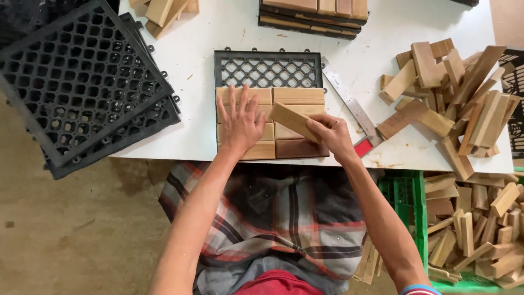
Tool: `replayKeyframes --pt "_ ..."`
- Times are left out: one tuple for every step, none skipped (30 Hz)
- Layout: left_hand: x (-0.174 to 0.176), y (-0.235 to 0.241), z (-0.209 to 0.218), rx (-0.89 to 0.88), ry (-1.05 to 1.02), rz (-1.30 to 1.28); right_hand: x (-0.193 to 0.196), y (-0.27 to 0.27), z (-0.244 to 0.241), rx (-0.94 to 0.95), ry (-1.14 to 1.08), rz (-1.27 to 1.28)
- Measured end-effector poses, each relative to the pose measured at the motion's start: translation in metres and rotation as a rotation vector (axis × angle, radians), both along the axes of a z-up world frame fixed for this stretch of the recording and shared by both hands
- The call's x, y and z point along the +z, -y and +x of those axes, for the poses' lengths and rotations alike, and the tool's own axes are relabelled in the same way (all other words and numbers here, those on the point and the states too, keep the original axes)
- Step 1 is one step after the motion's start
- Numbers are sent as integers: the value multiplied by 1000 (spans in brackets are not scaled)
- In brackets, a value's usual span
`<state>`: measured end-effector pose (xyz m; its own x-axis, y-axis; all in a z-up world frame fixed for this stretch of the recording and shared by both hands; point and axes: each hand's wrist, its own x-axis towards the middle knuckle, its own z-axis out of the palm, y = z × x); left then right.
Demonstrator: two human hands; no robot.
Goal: Assembling wooden floor tiles by placing small wood slats into a plastic grid base and aligning them with a square.
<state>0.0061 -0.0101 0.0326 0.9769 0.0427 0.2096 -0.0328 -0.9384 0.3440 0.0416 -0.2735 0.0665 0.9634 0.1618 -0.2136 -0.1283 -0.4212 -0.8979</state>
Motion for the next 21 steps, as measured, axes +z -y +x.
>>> replayKeyframes --pt "0 0 1 5 1 -1 -7 0 6 5 1 -1" --pt "0 0 1 3 -10 11 -14 0 11 22 159 -208" --pt "-1 1 1 2 -22 24 -22 0 16 42 318 -413" --pt "-1 1 1 3 -22 21 -20 -2 14 43 318 -416" --pt "0 1 2 -2 -22 22 -19 -4 13 87 438 -470" --pt "0 0 2 -5 -23 24 -18 -7 13 133 558 -521" --pt "2 -1 2 -2 -22 22 -13 -16 9 136 559 -522" --pt "5 -1 1 -9 -29 20 -8 -25 4 193 549 -580" --pt "7 -2 0 -16 -36 19 -4 -34 -1 251 538 -637" --pt "5 -2 1 -14 -39 18 -11 -35 1 254 535 -637" --pt "4 -2 1 -16 -39 24 -17 -37 4 277 518 -672" --pt "4 -3 2 -15 -36 31 -23 -39 8 301 502 -706" --pt "3 -3 1 -11 -37 30 -28 -38 7 305 502 -705" --pt "3 -3 2 -17 -25 13 -32 -37 8 298 555 -689" --pt "3 -3 2 -23 -13 -4 -37 -36 9 292 607 -672" --pt "4 -4 2 -20 -14 -5 -39 -35 9 296 607 -672" --pt "5 -4 1 -7 -5 -8 -42 -34 10 292 679 -668" --pt "7 -3 2 3 6 -12 -45 -32 10 286 752 -664" --pt "6 -3 1 3 6 -14 -45 -32 5 287 752 -666" --pt "6 -4 2 35 -27 -24 -45 -33 4 271 808 -696" --pt "6 -5 3 66 -60 -35 -45 -35 2 254 865 -725"
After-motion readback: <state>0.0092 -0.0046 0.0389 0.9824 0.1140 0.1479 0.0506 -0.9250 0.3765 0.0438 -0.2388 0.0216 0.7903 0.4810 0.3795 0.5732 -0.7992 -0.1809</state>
